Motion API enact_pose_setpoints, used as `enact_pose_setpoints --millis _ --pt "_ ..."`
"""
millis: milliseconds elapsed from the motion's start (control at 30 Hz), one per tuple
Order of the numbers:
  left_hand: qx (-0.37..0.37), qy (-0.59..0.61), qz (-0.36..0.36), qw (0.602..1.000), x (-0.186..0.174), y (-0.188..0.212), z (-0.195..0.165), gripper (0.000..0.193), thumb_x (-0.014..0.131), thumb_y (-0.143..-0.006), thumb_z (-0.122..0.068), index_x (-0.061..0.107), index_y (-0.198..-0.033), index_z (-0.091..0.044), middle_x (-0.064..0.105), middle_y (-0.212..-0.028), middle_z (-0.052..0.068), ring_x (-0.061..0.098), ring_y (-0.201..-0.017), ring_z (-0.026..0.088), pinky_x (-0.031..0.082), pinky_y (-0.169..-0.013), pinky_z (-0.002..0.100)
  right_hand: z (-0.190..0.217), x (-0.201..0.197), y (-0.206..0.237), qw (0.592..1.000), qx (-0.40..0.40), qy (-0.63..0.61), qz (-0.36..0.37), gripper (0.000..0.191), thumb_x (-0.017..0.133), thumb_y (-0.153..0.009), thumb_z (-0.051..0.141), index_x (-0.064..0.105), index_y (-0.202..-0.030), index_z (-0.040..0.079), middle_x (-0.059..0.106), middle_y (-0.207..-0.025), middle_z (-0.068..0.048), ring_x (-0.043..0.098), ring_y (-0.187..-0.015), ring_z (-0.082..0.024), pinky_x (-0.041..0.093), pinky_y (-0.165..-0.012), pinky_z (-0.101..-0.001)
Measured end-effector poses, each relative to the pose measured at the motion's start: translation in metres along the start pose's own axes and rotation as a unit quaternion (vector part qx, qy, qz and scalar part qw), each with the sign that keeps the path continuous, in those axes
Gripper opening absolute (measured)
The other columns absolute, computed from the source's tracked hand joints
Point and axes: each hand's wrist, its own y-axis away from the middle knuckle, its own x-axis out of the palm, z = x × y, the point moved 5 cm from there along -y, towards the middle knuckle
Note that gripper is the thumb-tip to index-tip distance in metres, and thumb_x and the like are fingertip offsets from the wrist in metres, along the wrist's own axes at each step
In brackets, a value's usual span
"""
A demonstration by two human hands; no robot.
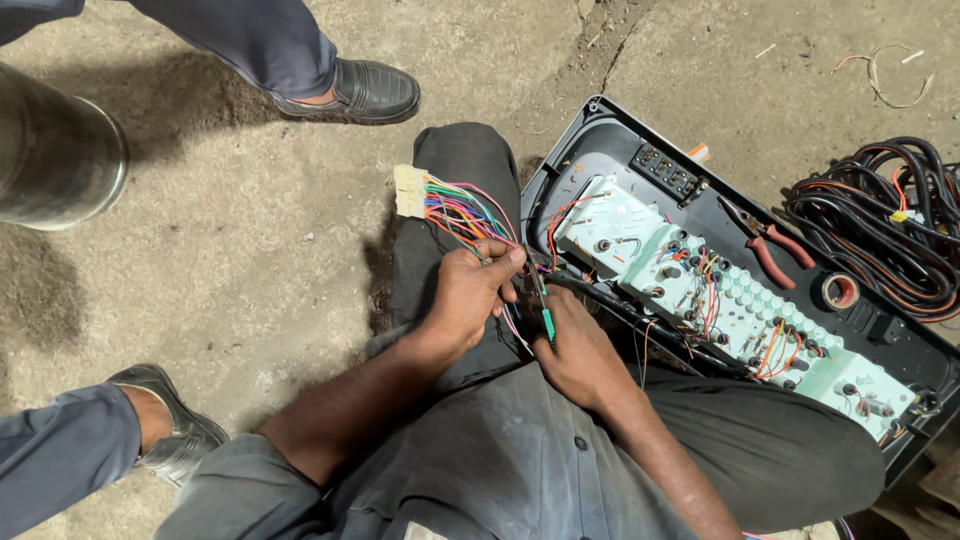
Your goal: The person sits on the ground and works on an open electrical junction box. They use pliers to strip and twist wires, then apply electrical tape to insulate the connections.
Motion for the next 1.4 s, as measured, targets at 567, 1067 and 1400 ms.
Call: enact_pose_setpoints --millis 567,1067,1400 --pt "-0.003 0.01 0.038 0.999 -0.019 0.019 -0.012 0.018 0.073 -0.093 -0.013 0.068 -0.104 0.0 0.069 -0.085 0.005 0.061 -0.062 0.009 0.047 -0.047 0.023 -0.098 -0.111 -0.002 0.97 0.119 0.178 -0.116 0.053 0.071 -0.084 0.036 0.064 -0.123 0.001 0.063 -0.125 -0.023 0.06 -0.117 -0.042 0.047 -0.099 -0.0496" --pt "-0.028 -0.015 -0.024 0.999 -0.048 0.032 -0.016 0.03 0.07 -0.098 -0.027 0.065 -0.093 0.002 0.069 -0.085 0.011 0.066 -0.067 0.016 0.054 -0.053 0.028 -0.139 -0.156 -0.02 0.878 0.173 0.427 -0.132 0.067 0.073 -0.087 0.061 0.07 -0.124 0.006 0.067 -0.126 -0.021 0.064 -0.113 -0.041 0.048 -0.09 -0.0565" --pt "-0.041 -0.061 -0.021 0.997 -0.047 0.03 -0.015 0.032 0.067 -0.097 -0.027 0.07 -0.093 0.004 0.072 -0.087 0.012 0.069 -0.072 0.018 0.062 -0.064 0.033 -0.056 -0.008 -0.081 0.909 0.03 -0.401 0.112 0.039 0.054 -0.106 0.031 0.072 -0.119 -0.001 0.075 -0.109 -0.005 0.067 -0.103 -0.013 0.052 -0.096 -0.0304"
